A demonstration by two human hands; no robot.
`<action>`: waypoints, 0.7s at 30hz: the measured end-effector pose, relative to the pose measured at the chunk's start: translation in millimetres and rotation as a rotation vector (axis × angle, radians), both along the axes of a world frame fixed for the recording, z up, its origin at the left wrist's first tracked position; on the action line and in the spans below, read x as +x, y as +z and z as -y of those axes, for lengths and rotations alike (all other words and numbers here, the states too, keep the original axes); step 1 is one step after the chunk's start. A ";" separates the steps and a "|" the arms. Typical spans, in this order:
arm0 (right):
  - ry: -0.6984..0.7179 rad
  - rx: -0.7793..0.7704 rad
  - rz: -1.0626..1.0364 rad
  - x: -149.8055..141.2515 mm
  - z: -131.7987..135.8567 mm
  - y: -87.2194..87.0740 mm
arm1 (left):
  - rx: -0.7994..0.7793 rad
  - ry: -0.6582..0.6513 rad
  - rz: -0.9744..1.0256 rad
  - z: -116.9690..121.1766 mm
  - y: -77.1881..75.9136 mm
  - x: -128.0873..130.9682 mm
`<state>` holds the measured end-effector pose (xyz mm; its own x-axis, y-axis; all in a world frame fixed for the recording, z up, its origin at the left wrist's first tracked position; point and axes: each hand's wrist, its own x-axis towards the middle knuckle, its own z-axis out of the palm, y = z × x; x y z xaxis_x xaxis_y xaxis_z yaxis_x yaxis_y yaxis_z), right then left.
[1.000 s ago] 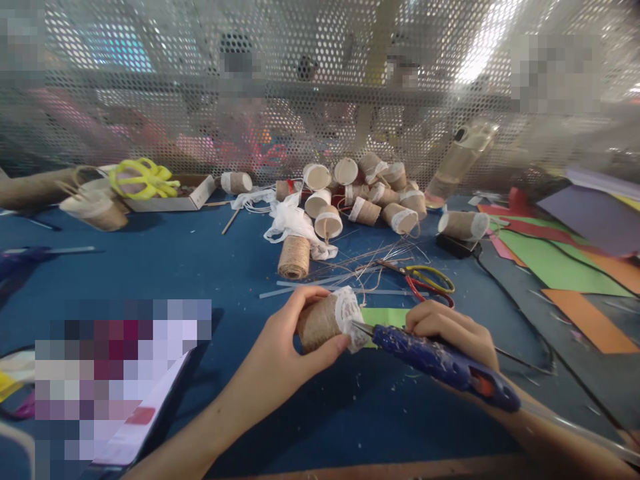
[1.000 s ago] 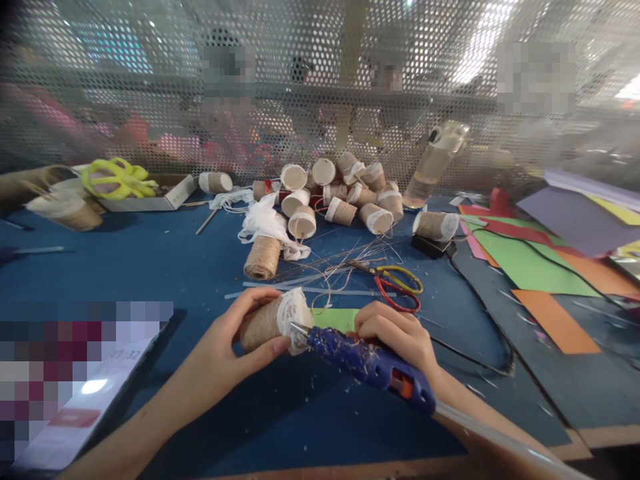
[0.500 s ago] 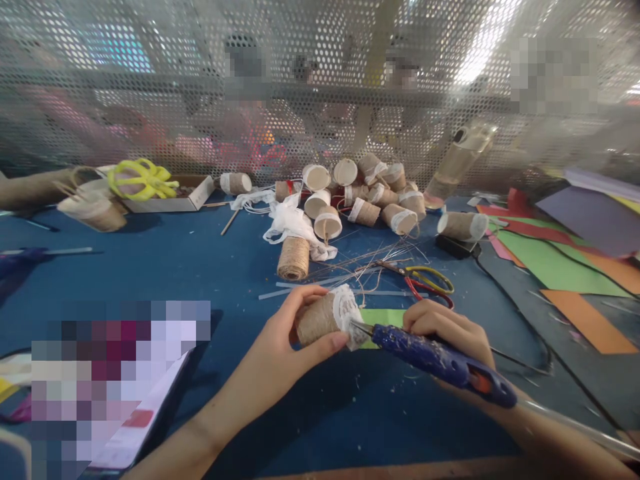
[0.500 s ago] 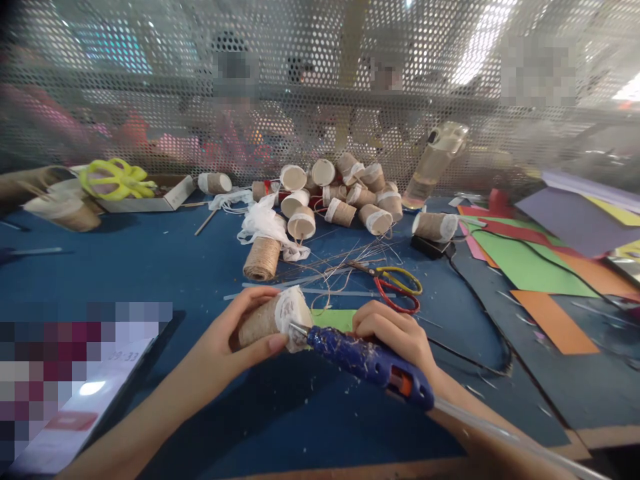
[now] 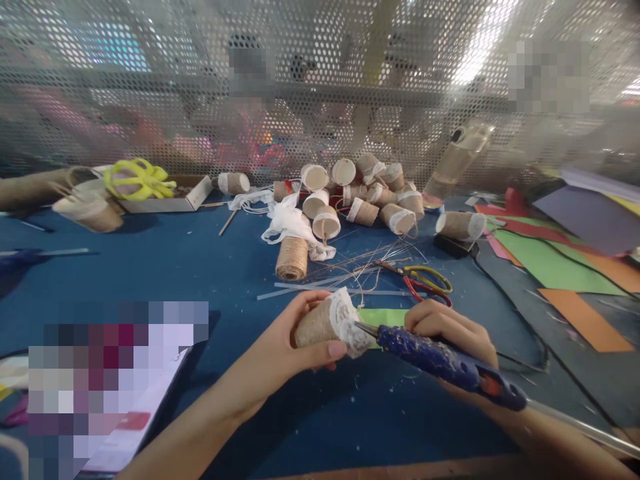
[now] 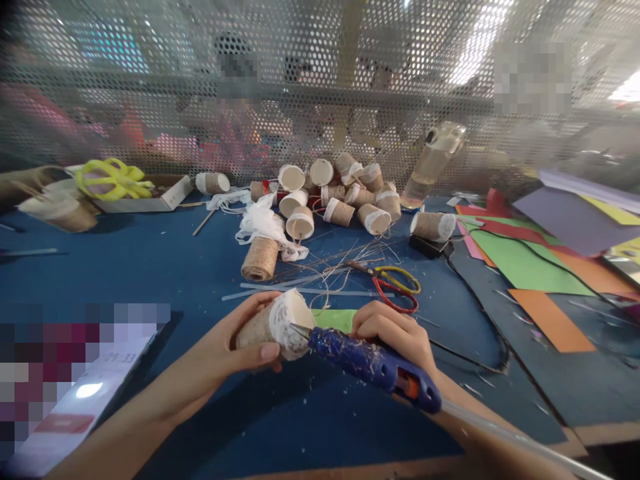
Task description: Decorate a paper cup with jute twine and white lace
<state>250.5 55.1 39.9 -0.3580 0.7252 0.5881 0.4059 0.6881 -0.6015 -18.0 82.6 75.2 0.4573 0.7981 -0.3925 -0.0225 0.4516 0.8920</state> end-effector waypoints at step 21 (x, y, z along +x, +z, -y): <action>-0.058 -0.044 -0.080 -1.9 -0.8 1.3 | -0.089 0.010 0.136 0.7 -4.1 -0.7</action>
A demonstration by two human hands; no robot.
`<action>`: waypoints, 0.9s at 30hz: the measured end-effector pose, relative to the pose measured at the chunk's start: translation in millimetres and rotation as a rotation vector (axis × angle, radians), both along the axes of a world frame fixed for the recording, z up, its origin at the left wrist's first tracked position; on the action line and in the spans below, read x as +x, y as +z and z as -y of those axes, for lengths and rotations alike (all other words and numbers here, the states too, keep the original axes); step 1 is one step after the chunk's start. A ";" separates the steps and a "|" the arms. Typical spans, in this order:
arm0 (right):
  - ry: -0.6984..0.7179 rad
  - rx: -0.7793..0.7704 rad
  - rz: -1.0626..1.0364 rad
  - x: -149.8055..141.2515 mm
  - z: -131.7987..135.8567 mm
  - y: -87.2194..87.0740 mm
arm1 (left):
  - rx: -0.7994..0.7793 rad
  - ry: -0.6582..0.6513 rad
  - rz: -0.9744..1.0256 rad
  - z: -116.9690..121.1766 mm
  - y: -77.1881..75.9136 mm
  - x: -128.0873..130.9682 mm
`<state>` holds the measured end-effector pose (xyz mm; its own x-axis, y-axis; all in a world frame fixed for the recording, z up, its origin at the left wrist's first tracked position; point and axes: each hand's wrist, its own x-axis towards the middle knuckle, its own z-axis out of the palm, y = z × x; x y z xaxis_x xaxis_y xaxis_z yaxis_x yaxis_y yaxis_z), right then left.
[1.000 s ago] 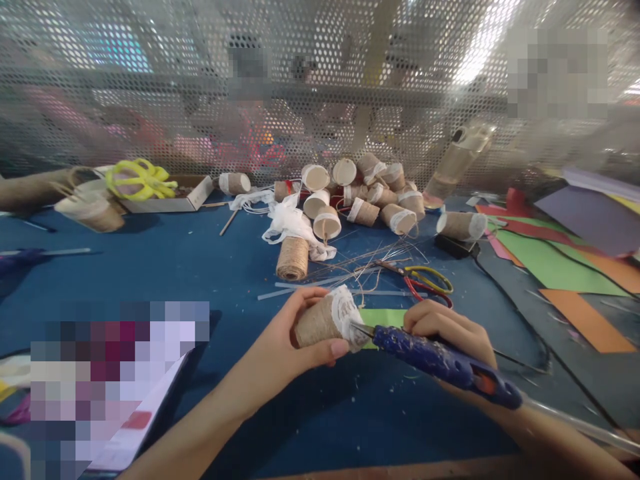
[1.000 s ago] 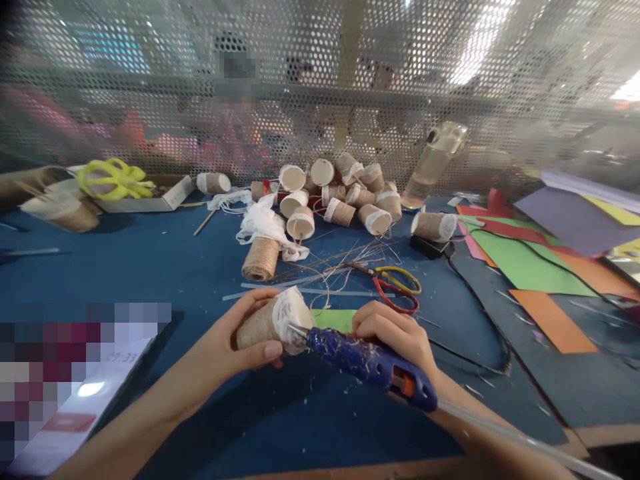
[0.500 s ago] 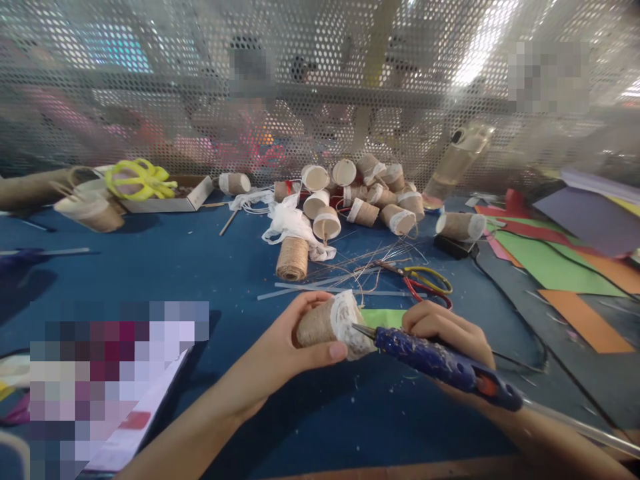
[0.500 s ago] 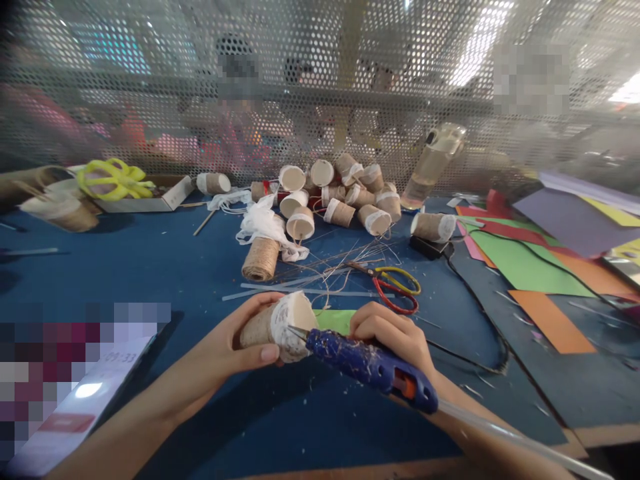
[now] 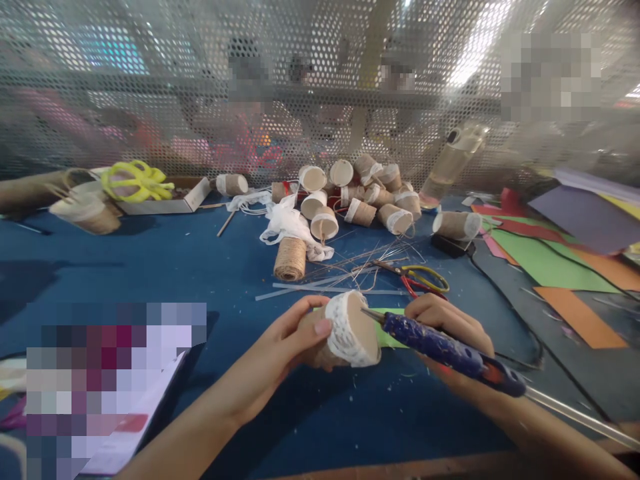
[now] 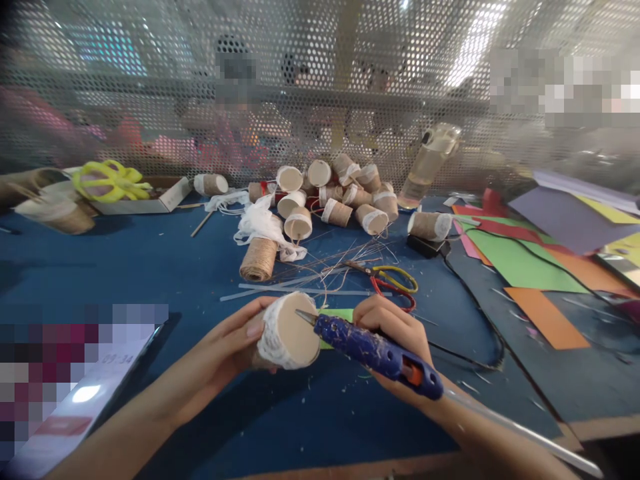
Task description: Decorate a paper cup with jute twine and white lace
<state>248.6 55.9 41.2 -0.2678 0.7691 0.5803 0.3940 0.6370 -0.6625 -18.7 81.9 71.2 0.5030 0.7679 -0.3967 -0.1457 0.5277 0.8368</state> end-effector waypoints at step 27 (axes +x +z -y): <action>-0.180 0.120 0.087 -3.7 -3.3 -8.3 | 0.016 -0.072 0.159 -0.4 -8.4 -2.5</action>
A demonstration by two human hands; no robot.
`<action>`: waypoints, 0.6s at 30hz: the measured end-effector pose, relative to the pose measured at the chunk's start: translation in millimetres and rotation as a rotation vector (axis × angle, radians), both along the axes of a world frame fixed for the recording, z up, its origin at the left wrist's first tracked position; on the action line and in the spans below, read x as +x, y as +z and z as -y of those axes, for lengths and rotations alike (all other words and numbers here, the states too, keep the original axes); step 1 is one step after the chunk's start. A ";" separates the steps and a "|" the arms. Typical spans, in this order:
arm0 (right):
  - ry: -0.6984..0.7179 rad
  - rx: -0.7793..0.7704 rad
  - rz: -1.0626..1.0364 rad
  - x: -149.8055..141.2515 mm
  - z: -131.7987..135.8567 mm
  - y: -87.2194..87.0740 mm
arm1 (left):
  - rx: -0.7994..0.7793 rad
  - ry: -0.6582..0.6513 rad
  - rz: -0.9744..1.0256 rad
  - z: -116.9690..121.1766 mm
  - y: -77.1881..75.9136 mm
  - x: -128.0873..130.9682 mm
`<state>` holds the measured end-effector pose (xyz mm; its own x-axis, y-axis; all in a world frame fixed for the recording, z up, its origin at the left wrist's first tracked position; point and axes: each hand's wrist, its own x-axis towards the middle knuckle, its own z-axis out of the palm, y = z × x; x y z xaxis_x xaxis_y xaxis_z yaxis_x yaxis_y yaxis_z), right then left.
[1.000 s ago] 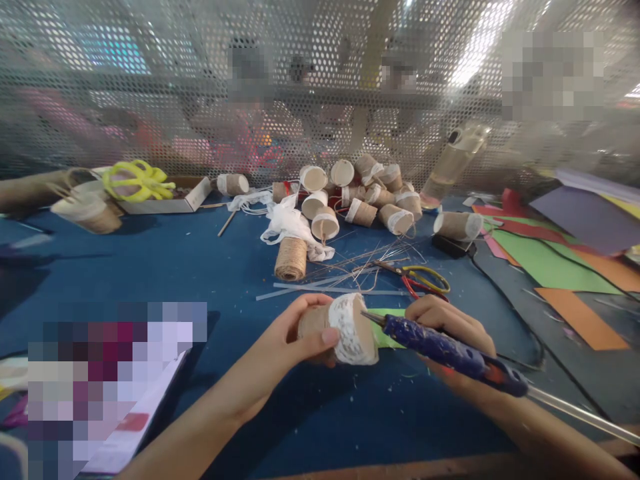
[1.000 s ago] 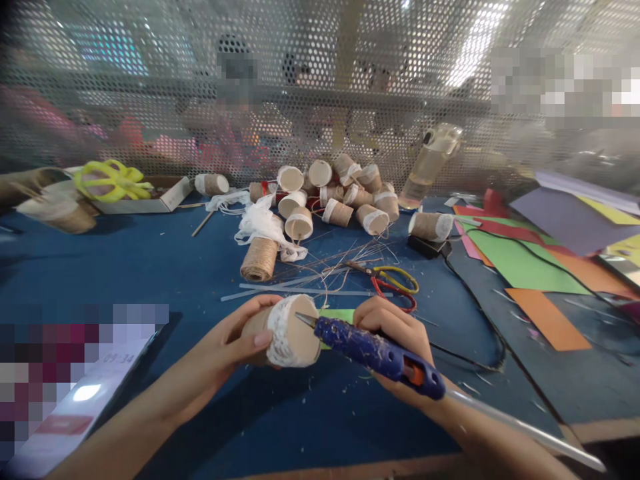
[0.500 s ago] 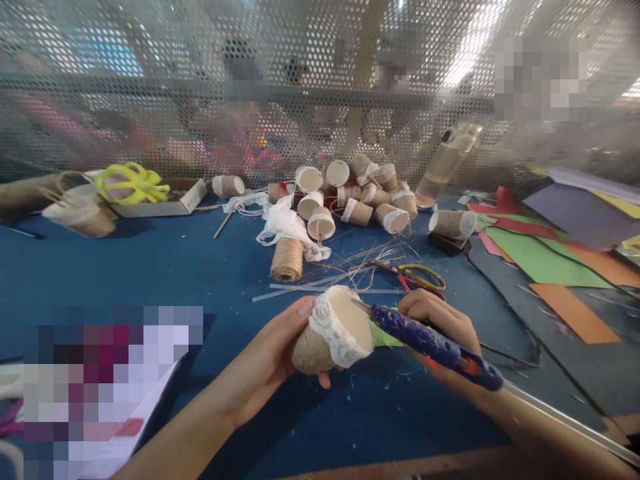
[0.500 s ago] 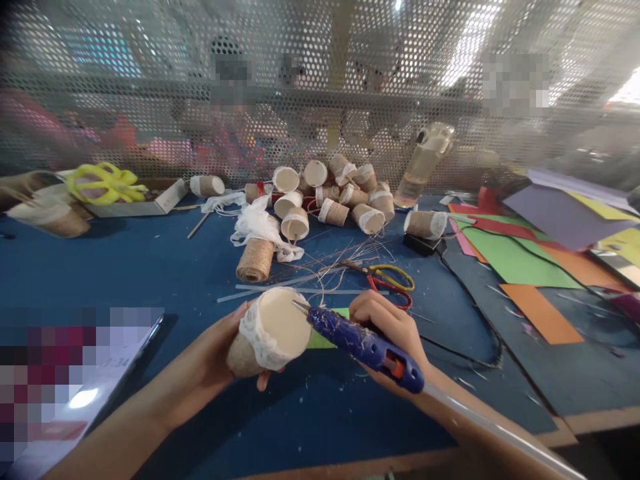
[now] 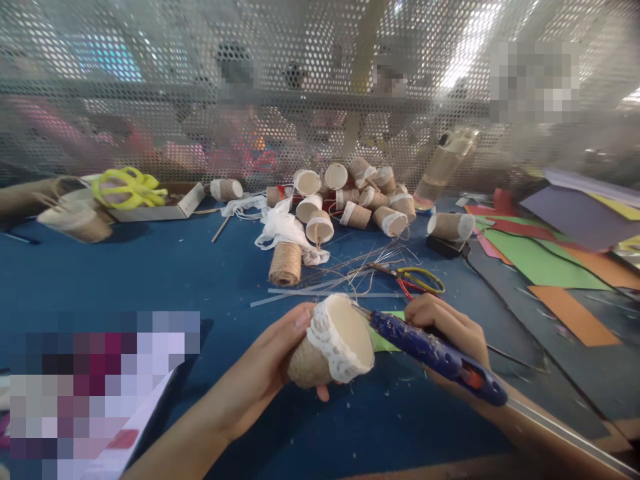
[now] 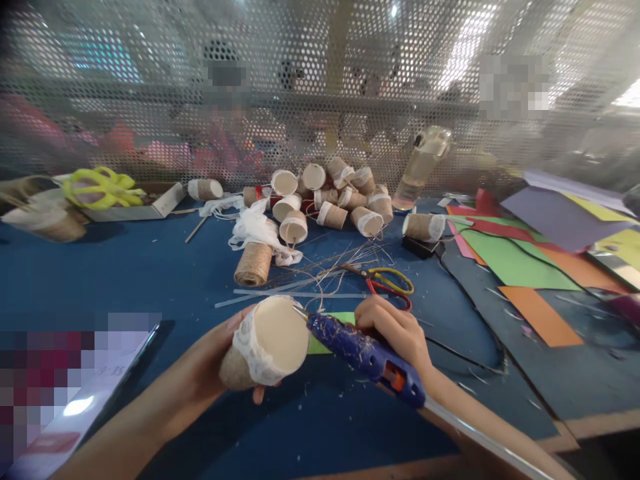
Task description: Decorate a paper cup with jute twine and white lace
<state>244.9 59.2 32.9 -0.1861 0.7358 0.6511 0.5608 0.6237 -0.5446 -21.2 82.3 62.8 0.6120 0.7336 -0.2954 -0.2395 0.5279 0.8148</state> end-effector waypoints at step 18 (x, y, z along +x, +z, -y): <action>0.022 0.014 0.004 3.1 -2.1 0.6 | -0.036 -0.053 -0.024 1.8 6.7 1.6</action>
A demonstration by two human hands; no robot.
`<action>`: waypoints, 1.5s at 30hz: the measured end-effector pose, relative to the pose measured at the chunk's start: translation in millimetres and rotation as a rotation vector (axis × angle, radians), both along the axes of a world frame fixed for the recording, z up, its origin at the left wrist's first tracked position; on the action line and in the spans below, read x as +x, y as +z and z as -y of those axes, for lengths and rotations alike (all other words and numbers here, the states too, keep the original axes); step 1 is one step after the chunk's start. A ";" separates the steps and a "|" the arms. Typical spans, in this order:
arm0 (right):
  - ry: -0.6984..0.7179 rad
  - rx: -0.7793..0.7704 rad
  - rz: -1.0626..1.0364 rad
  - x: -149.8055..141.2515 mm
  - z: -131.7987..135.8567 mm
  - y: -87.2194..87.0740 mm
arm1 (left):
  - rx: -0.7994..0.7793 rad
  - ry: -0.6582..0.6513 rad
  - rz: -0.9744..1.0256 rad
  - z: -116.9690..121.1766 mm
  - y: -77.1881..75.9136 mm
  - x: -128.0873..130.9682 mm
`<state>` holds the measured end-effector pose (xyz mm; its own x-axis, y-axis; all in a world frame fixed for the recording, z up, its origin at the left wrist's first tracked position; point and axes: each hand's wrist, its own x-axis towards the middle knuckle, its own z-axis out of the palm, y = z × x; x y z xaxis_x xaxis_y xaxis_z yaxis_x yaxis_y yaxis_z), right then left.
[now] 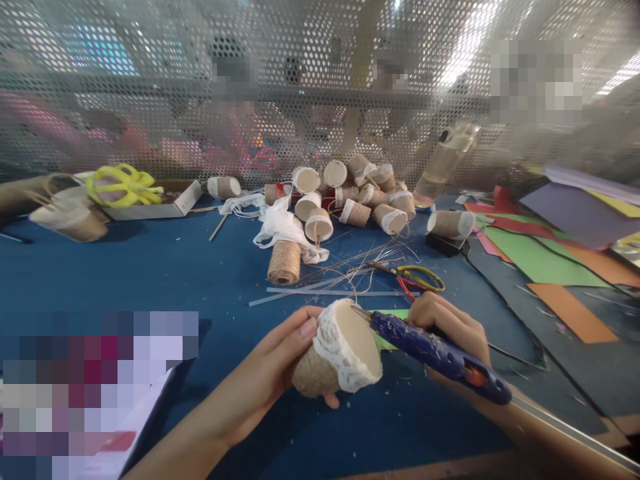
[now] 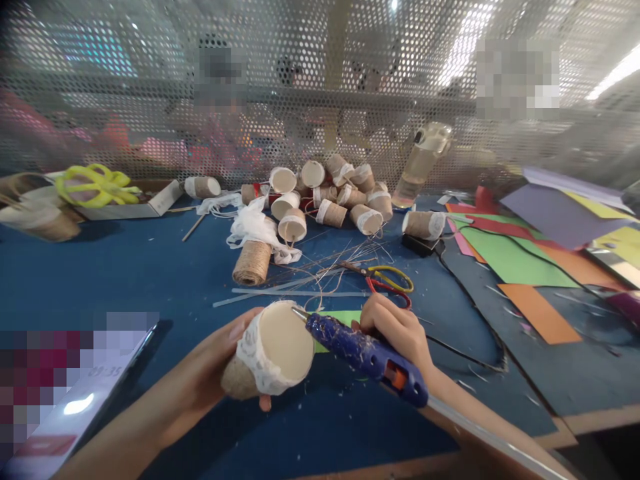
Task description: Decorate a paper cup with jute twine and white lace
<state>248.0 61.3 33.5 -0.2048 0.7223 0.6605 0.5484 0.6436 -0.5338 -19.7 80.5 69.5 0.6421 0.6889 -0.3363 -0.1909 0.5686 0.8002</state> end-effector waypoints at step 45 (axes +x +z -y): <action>-0.039 -0.020 -0.070 -3.1 3.1 -5.8 | 0.022 -0.017 0.037 5.8 -1.0 1.8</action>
<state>244.9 58.2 27.7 -0.1302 0.7419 0.6578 0.5334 0.6116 -0.5842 -17.8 74.7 68.5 0.6653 0.6847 -0.2975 -0.2108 0.5546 0.8050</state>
